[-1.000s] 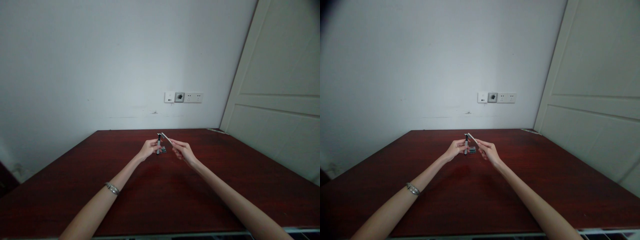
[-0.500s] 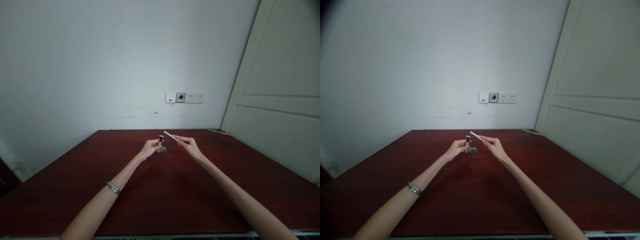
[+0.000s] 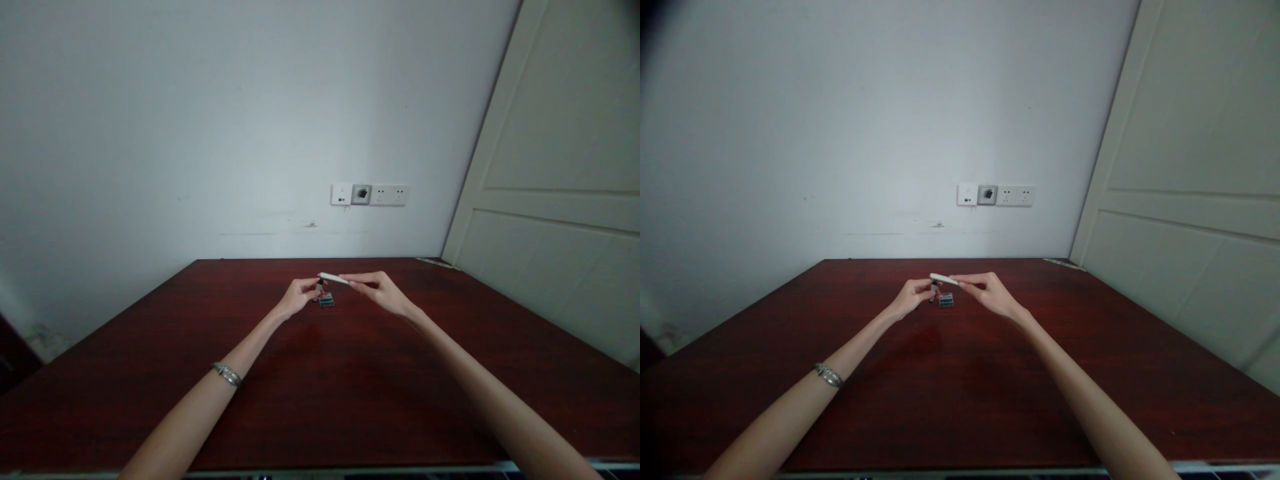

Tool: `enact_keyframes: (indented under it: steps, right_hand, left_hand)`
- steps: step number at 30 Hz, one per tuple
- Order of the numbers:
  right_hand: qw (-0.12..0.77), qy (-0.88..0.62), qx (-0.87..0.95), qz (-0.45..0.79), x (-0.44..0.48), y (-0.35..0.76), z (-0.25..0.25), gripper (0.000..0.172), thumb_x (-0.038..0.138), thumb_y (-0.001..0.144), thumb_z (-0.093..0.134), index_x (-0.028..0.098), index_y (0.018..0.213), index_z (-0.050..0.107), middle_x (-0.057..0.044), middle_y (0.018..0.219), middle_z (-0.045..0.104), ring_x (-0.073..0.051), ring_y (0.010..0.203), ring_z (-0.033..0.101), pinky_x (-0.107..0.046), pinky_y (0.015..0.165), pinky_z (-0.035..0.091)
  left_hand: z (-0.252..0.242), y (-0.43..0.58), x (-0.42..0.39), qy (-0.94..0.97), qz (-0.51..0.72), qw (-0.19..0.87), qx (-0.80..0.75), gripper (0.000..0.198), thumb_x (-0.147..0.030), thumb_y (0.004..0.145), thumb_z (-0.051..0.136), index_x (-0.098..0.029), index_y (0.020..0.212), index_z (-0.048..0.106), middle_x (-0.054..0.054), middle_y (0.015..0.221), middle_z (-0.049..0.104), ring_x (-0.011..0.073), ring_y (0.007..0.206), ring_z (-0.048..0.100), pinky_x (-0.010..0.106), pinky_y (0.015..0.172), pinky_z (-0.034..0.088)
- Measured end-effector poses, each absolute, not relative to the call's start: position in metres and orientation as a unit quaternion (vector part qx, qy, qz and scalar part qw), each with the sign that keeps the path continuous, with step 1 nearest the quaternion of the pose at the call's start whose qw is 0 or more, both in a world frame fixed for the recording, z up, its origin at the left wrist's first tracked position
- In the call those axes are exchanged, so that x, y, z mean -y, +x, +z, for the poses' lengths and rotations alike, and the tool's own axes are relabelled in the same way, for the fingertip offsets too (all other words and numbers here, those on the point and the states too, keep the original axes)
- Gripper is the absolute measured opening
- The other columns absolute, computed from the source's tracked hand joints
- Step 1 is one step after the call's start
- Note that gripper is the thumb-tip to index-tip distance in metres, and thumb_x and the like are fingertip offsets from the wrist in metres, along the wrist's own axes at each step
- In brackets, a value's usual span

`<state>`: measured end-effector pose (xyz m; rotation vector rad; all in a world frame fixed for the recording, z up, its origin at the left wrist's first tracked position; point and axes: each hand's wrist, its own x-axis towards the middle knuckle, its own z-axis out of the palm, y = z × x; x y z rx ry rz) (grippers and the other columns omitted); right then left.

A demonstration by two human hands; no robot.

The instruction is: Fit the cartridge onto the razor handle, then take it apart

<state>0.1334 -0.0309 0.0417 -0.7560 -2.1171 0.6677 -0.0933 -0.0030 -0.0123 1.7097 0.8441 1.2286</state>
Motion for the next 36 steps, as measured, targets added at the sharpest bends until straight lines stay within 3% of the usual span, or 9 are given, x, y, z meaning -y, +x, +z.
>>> enact_keyframes:
  steps: [2, 6, 11, 16, 21, 25, 27, 31, 36]
  right_hand:
    - [0.411, -0.306, 0.821, 0.250, 0.030, 0.133, 0.042, 0.031, 0.031, 0.081, 0.050, 0.023, 0.109, 0.063, -0.003, 0.112, 0.062, -0.022, 0.105, 0.056, -0.040, 0.095, 0.039]
    - [0.353, -0.277, 0.850, 0.274, 0.029, 0.134, 0.043, 0.031, 0.031, 0.080, 0.051, 0.024, 0.107, 0.063, -0.002, 0.108, 0.064, -0.022, 0.100, 0.059, -0.040, 0.091, 0.042]
    - [0.408, -0.314, 0.821, 0.247, 0.026, 0.132, 0.043, 0.032, 0.032, 0.080, 0.051, 0.023, 0.109, 0.062, -0.003, 0.111, 0.062, -0.023, 0.102, 0.057, -0.041, 0.092, 0.040]
    - [0.330, -0.273, 0.855, 0.291, 0.024, 0.131, 0.042, 0.031, 0.035, 0.080, 0.052, 0.024, 0.107, 0.064, -0.002, 0.106, 0.065, -0.022, 0.097, 0.060, -0.039, 0.088, 0.043]
    - [0.382, -0.292, 0.839, 0.253, 0.024, 0.131, 0.044, 0.032, 0.033, 0.081, 0.050, 0.023, 0.109, 0.063, -0.003, 0.110, 0.063, -0.021, 0.101, 0.058, -0.036, 0.090, 0.041]
    - [0.294, -0.271, 0.878, 0.264, 0.026, 0.132, 0.048, 0.031, 0.033, 0.080, 0.050, 0.024, 0.107, 0.064, -0.002, 0.103, 0.067, -0.020, 0.089, 0.061, -0.033, 0.079, 0.046]
    - [0.311, -0.281, 0.870, 0.258, 0.024, 0.133, 0.048, 0.032, 0.032, 0.081, 0.050, 0.023, 0.108, 0.063, -0.003, 0.102, 0.067, -0.020, 0.087, 0.062, -0.032, 0.076, 0.047]
    - [0.376, -0.300, 0.845, 0.234, 0.019, 0.132, 0.044, 0.033, 0.031, 0.082, 0.049, 0.021, 0.110, 0.062, -0.003, 0.108, 0.064, -0.022, 0.097, 0.059, -0.035, 0.085, 0.044]
    - [0.305, -0.268, 0.876, 0.259, 0.022, 0.131, 0.047, 0.032, 0.033, 0.081, 0.050, 0.024, 0.109, 0.063, -0.002, 0.108, 0.064, -0.021, 0.097, 0.059, -0.035, 0.088, 0.044]
  left_hand:
    - [-0.014, -0.094, 0.001, 0.685, 0.488, 0.422, -0.338, 0.024, -0.017, 0.067, 0.063, -0.009, 0.090, 0.066, 0.005, 0.075, 0.066, 0.0154, 0.071, 0.059, 0.026, 0.068, 0.044]
    - [-0.015, -0.094, 0.000, 0.698, 0.480, 0.398, -0.352, 0.016, -0.015, 0.066, 0.063, -0.009, 0.079, 0.068, 0.005, 0.071, 0.066, 0.0150, 0.067, 0.058, 0.025, 0.065, 0.043]
    - [-0.014, -0.093, 0.001, 0.682, 0.491, 0.404, -0.362, 0.023, -0.015, 0.064, 0.065, -0.009, 0.086, 0.069, 0.005, 0.076, 0.068, 0.0159, 0.071, 0.058, 0.025, 0.067, 0.044]
    - [-0.015, -0.093, 0.000, 0.689, 0.489, 0.392, -0.365, 0.018, -0.011, 0.063, 0.063, -0.011, 0.080, 0.070, 0.004, 0.077, 0.068, 0.0163, 0.073, 0.059, 0.027, 0.071, 0.044]
    - [-0.016, -0.094, -0.001, 0.681, 0.487, 0.407, -0.366, 0.021, -0.009, 0.064, 0.062, -0.009, 0.084, 0.069, 0.005, 0.076, 0.068, 0.0162, 0.071, 0.059, 0.027, 0.071, 0.044]
    - [-0.014, -0.096, -0.001, 0.678, 0.495, 0.397, -0.370, 0.022, -0.008, 0.062, 0.063, -0.010, 0.082, 0.070, 0.005, 0.080, 0.069, 0.0161, 0.074, 0.059, 0.026, 0.073, 0.044]
    - [-0.013, -0.097, 0.000, 0.677, 0.495, 0.399, -0.371, 0.023, -0.008, 0.062, 0.062, -0.010, 0.084, 0.070, 0.005, 0.078, 0.069, 0.0151, 0.072, 0.059, 0.026, 0.072, 0.044]
    - [-0.012, -0.097, 0.000, 0.678, 0.488, 0.408, -0.369, 0.024, -0.009, 0.063, 0.061, -0.009, 0.086, 0.069, 0.005, 0.076, 0.068, 0.0150, 0.070, 0.059, 0.026, 0.071, 0.044]
    - [-0.016, -0.097, -0.002, 0.688, 0.482, 0.395, -0.371, 0.021, -0.012, 0.062, 0.063, -0.009, 0.081, 0.070, 0.005, 0.076, 0.068, 0.0156, 0.071, 0.058, 0.026, 0.068, 0.043]
